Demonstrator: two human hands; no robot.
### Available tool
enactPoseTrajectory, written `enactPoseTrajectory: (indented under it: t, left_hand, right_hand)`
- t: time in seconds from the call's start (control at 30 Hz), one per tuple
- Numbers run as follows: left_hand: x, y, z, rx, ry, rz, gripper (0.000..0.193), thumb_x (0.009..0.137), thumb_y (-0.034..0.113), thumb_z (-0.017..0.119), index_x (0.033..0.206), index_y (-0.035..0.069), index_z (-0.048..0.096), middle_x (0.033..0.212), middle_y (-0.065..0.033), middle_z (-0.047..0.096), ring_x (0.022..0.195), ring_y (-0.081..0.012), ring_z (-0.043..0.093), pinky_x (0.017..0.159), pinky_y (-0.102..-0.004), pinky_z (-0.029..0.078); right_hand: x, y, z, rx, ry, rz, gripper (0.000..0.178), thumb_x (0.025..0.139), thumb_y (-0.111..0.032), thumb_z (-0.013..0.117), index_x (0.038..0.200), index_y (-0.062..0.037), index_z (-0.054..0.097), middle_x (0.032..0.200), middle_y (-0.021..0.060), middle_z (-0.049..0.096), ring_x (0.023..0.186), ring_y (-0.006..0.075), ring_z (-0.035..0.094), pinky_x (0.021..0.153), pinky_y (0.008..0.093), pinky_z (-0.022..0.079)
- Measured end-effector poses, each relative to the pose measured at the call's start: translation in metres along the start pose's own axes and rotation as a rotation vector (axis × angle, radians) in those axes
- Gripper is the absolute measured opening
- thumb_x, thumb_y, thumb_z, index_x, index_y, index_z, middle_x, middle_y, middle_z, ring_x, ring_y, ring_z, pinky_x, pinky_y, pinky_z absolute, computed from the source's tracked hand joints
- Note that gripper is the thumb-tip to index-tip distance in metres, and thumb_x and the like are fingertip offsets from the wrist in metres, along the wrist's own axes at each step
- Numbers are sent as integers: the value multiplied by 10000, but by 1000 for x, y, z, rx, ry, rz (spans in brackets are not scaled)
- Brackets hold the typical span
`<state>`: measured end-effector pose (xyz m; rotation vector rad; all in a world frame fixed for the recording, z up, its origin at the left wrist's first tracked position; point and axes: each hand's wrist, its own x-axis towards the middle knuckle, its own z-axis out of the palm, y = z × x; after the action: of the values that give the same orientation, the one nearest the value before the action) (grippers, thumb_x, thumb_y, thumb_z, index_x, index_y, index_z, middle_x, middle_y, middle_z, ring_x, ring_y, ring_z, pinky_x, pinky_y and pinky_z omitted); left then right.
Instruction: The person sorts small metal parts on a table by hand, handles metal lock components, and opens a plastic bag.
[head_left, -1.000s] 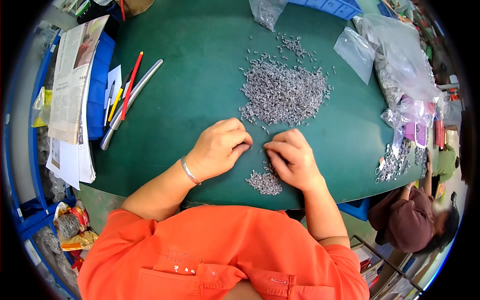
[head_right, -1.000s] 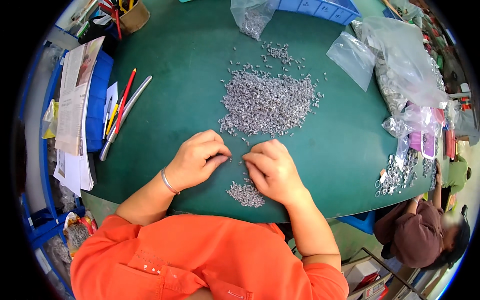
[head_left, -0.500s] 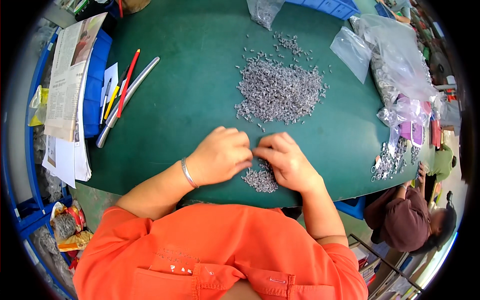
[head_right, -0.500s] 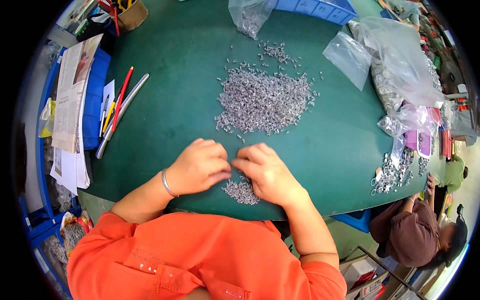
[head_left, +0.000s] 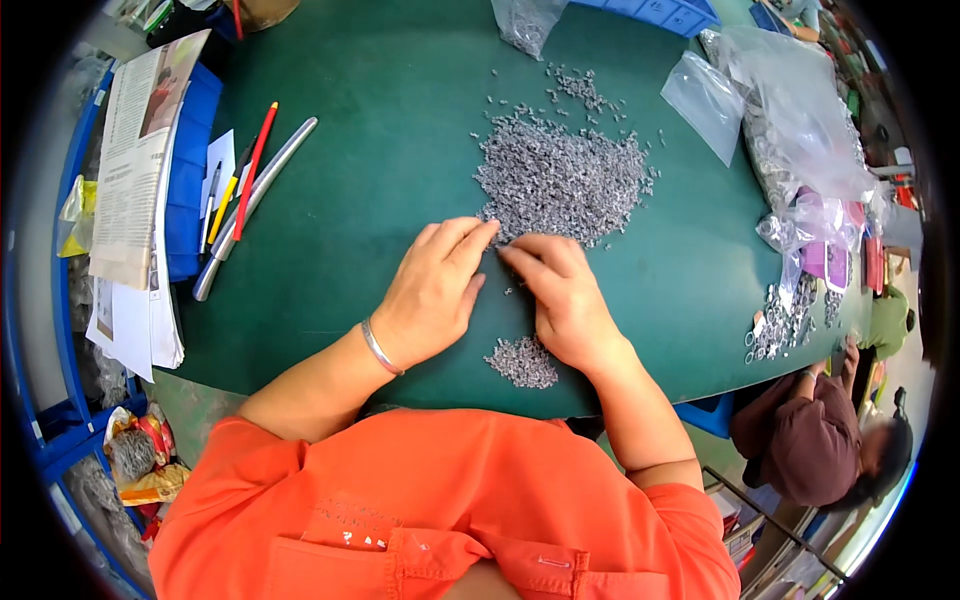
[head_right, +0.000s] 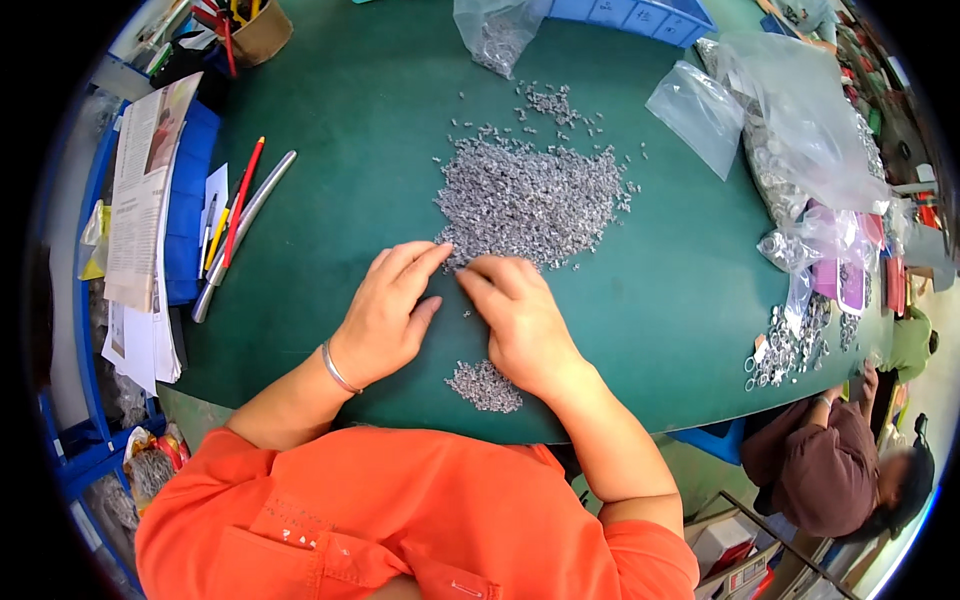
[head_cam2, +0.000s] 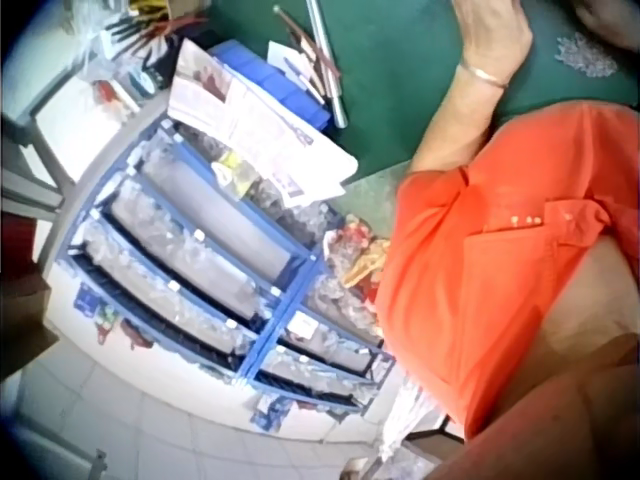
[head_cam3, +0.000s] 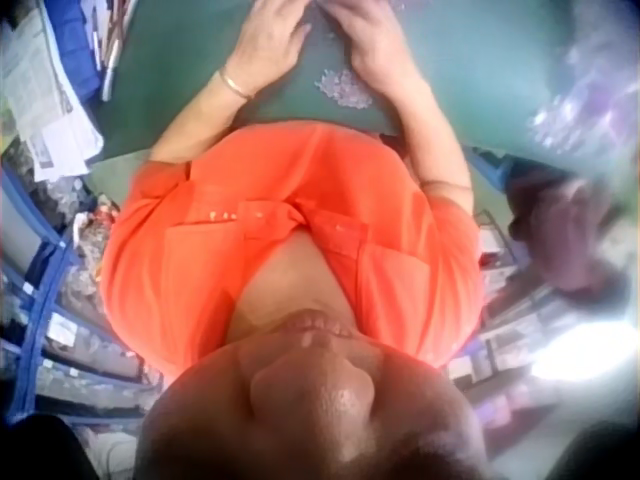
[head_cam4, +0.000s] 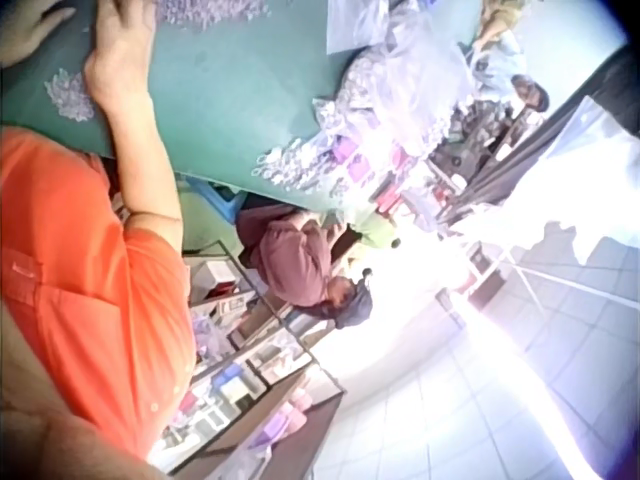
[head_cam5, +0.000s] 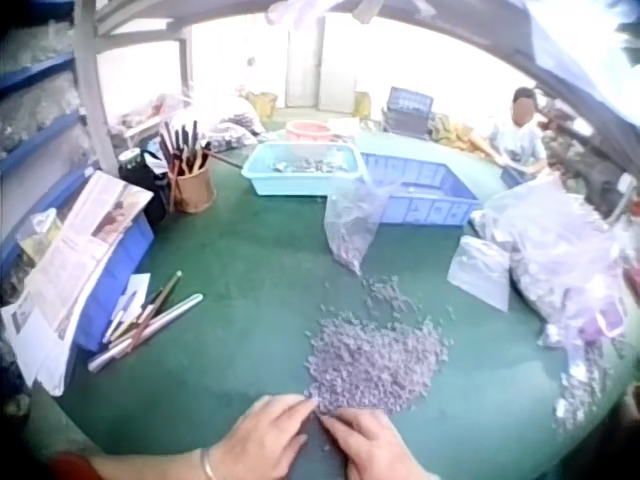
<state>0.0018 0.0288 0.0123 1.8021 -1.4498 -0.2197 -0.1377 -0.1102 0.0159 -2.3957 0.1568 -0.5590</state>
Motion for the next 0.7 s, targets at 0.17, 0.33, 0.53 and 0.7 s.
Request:
enactPoseTrajectory:
  t: [0.17,0.33,0.53,0.7]
  left_hand:
    - [-2,-5,-1,-157,2,-44,457,805,-128,591,1236,24,579,1024,-132,628,876,-269,633,794,-354,521]
    - [-1,-7,-3,-192,58,-106,227,804,-90,641,1003,16,660,947,-99,624,779,-221,626,675,-296,518]
    - [-5,4,8,-2,-97,15,195,724,96,782,891,82,683,889,-51,577,846,-249,572,761,-365,447]
    - [-5,5,11,33,-72,8,169,733,95,770,866,89,666,889,-47,566,839,-250,566,748,-377,433]
  right_hand:
    - [-8,12,-4,59,157,68,334,756,127,569,1040,-12,676,992,135,633,904,317,606,804,390,507]
    - [-14,20,-14,52,150,90,190,759,48,688,920,-53,682,923,89,624,820,271,595,744,372,474]
    - [-10,13,-12,-38,-46,35,164,743,-52,743,899,-76,696,882,36,602,866,243,543,782,360,409]
    - [-12,18,-19,71,-160,-31,183,759,-46,725,937,-84,705,915,47,596,858,248,541,777,365,407]
